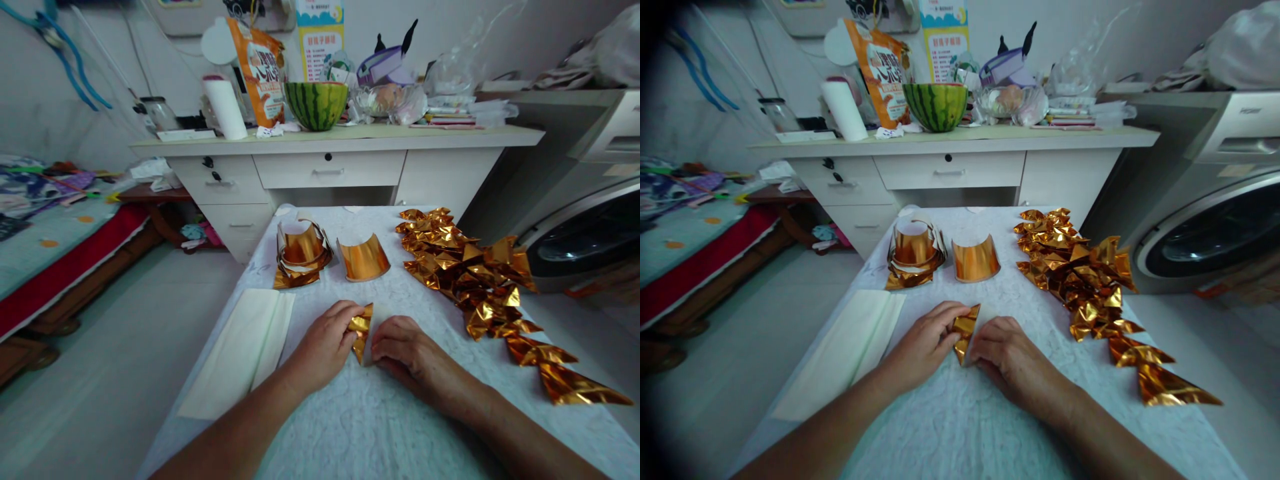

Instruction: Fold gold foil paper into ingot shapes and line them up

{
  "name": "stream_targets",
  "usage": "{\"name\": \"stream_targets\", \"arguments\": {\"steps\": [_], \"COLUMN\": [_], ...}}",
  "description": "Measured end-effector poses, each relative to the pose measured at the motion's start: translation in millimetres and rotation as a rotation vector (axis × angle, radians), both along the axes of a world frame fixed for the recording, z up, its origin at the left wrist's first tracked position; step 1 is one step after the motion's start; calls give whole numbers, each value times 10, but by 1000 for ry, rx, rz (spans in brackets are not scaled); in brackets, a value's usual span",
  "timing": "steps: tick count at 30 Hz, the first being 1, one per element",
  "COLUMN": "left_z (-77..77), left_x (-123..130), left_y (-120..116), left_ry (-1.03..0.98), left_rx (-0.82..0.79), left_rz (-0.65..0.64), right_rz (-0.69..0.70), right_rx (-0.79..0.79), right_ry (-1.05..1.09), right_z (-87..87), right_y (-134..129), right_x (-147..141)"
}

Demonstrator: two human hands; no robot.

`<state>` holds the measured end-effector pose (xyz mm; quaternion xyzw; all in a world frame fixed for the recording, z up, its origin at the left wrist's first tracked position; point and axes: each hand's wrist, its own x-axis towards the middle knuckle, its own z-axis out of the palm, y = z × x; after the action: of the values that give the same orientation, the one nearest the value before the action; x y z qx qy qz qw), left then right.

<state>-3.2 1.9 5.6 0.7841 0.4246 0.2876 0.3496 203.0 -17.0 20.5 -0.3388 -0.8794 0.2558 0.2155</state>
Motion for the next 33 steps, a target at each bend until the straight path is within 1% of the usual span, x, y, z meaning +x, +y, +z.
{"name": "stream_targets", "arguments": {"steps": [4, 7, 9, 14, 20, 25, 33], "left_z": [-22, 21, 62, 119, 79, 39, 79], "left_x": [8, 15, 16, 3, -16, -19, 0], "left_y": [6, -6, -18, -50, -77, -69, -88], "left_ry": [140, 232, 261, 258, 240, 253, 234], "left_rx": [78, 140, 144, 91, 50, 26, -8], "left_rz": [-16, -3, -2, -13, -16, -24, 20], "right_rz": [-52, -92, -115, -204, -236, -294, -345], "right_rx": [-28, -69, -94, -118, -100, -79, -55], "right_ry": [29, 46, 51, 11, -33, -58, -72], "right_z": [-54, -51, -38, -20, -50, -91, -144], "right_y": [3, 6, 8, -6, -14, -1, 10], "right_x": [0, -14, -29, -66, -80, -113, -160]}}
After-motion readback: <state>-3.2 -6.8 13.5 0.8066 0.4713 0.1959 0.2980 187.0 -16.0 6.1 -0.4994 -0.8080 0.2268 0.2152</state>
